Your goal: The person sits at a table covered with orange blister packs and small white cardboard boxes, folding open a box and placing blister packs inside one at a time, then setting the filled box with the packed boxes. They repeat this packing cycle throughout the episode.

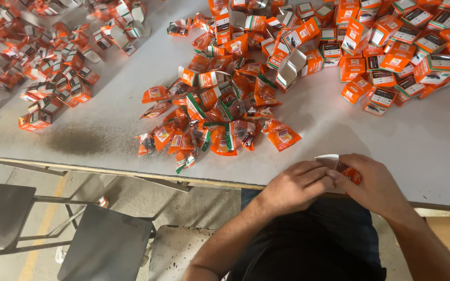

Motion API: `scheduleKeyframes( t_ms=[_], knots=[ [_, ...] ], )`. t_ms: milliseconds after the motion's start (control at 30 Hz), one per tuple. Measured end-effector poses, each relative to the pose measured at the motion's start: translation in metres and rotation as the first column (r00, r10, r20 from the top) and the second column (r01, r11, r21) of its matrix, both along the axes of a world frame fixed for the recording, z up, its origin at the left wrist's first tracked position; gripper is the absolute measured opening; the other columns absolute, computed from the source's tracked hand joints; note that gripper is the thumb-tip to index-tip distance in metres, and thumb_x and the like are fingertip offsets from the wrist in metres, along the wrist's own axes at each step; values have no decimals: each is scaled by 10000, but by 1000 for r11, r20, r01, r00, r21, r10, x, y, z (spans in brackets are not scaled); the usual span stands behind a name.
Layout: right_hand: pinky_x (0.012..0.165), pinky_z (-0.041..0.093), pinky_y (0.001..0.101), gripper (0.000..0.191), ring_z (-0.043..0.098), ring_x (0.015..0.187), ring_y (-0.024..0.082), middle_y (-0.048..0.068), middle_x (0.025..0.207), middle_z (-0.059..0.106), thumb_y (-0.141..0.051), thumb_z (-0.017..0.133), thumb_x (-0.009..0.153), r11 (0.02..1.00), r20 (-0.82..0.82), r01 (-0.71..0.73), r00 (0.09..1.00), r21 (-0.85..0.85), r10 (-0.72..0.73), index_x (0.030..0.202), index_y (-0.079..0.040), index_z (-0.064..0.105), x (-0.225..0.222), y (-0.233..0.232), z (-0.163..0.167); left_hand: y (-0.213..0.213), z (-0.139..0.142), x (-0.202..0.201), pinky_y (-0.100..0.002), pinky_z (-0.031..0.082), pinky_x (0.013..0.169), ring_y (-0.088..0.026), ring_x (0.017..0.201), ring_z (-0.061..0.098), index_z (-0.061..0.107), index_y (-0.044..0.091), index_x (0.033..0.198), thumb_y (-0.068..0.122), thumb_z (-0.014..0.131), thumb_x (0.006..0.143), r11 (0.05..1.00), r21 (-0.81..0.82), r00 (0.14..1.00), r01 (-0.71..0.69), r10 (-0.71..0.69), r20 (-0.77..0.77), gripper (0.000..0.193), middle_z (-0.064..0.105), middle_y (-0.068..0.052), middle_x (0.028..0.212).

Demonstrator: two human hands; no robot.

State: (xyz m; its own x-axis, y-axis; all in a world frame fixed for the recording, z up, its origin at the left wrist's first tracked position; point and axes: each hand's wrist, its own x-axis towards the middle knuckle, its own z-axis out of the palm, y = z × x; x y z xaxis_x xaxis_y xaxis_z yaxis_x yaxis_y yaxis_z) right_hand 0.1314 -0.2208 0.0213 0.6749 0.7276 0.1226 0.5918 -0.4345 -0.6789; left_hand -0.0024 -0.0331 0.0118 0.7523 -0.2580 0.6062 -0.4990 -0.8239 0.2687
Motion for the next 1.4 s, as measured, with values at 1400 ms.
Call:
scheduleKeyframes(
  t_ms=[1400],
  knots=[
    [927, 524, 438, 458, 628, 1109, 338, 169, 1208, 659, -105, 724, 842, 959, 676, -277, 717, 55, 168, 1271, -8, 596, -20, -22, 6, -13, -24, 21, -443, 532, 1015, -361, 1166, 649, 519, 51, 1409, 46, 777, 733, 883, -427, 969, -195, 107, -223, 723, 665, -147, 1264]
  ],
)
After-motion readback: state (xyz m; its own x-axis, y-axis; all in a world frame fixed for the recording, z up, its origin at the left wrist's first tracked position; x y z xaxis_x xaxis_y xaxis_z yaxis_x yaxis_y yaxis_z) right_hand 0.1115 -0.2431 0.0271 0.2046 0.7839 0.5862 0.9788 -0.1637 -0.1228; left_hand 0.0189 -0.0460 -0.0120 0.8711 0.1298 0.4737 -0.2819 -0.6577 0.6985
